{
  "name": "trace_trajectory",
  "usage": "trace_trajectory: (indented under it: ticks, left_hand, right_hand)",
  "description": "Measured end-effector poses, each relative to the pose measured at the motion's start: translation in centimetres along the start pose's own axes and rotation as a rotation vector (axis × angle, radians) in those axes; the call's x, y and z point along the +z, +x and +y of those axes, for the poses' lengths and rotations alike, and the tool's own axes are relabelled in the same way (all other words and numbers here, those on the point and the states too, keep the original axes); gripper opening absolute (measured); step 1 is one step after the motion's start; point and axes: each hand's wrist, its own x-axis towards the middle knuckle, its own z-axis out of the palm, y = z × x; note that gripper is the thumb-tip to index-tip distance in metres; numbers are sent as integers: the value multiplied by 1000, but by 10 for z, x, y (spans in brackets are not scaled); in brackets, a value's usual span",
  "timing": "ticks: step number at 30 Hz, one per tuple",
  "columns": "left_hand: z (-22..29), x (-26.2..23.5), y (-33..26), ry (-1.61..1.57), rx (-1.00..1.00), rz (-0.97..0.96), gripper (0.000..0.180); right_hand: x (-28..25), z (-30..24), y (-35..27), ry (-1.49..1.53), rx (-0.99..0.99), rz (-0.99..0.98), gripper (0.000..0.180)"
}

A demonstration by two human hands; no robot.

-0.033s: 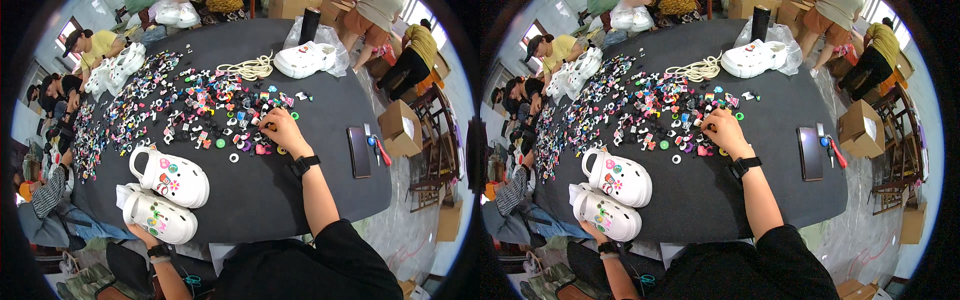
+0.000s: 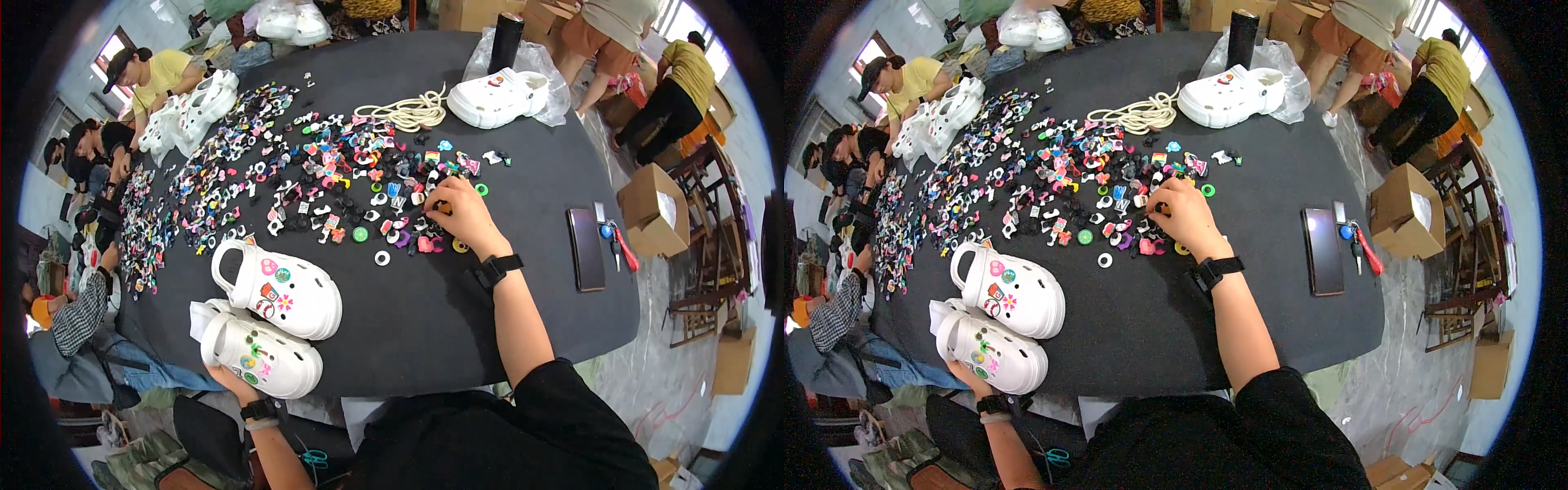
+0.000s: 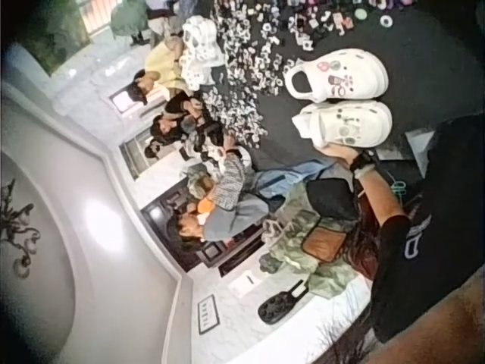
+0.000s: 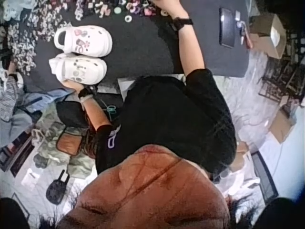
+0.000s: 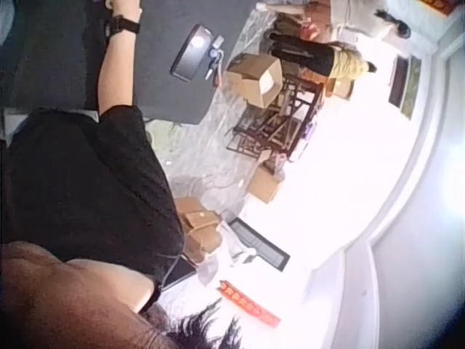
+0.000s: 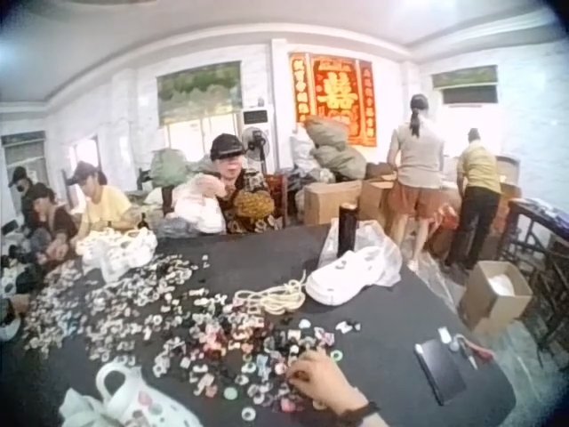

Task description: The recorder attaches decorative plastic charms to the holes of white clog-style shoes.

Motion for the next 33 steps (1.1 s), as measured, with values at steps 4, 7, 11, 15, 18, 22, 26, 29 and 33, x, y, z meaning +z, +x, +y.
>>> trace_trajectory:
  ticks: [4, 7, 11, 15, 18, 22, 26, 29, 33]
  left_hand:
    - [-9, -17, 3, 76, 36, -28, 31]
    - [6, 10, -1, 16, 0, -15, 32]
    - [9, 8, 3, -18, -34, 13, 31]
    - [-2, -7, 5, 41, -4, 28, 31]
    - [-10, -15, 5, 82, 16, 39, 31]
    - [-11, -14, 4, 57, 7, 54, 34]
    - [-11, -10, 6, 51, -1, 39, 36]
    - [-25, -27, 5, 66, 54, 61, 37]
    - [-17, -14, 6, 56, 72, 44, 31]
  right_hand:
    - [-2, -2, 2, 1, -11, -24, 14]
    - [-1, -1, 0, 47, 15, -42, 14]
    - [-7, -16, 3, 193, 210, -85, 15]
    - [1, -24, 2, 671, 252, -27, 18]
    - [4, -26, -1, 710, 238, -140, 22]
    - [-2, -54, -2, 873, 288, -240, 23]
    - [8, -68, -12, 1203, 312, -287, 24]
    - [20, -78, -16, 1384, 374, -322, 23]
    - [26, -85, -17, 1352, 430, -339, 23]
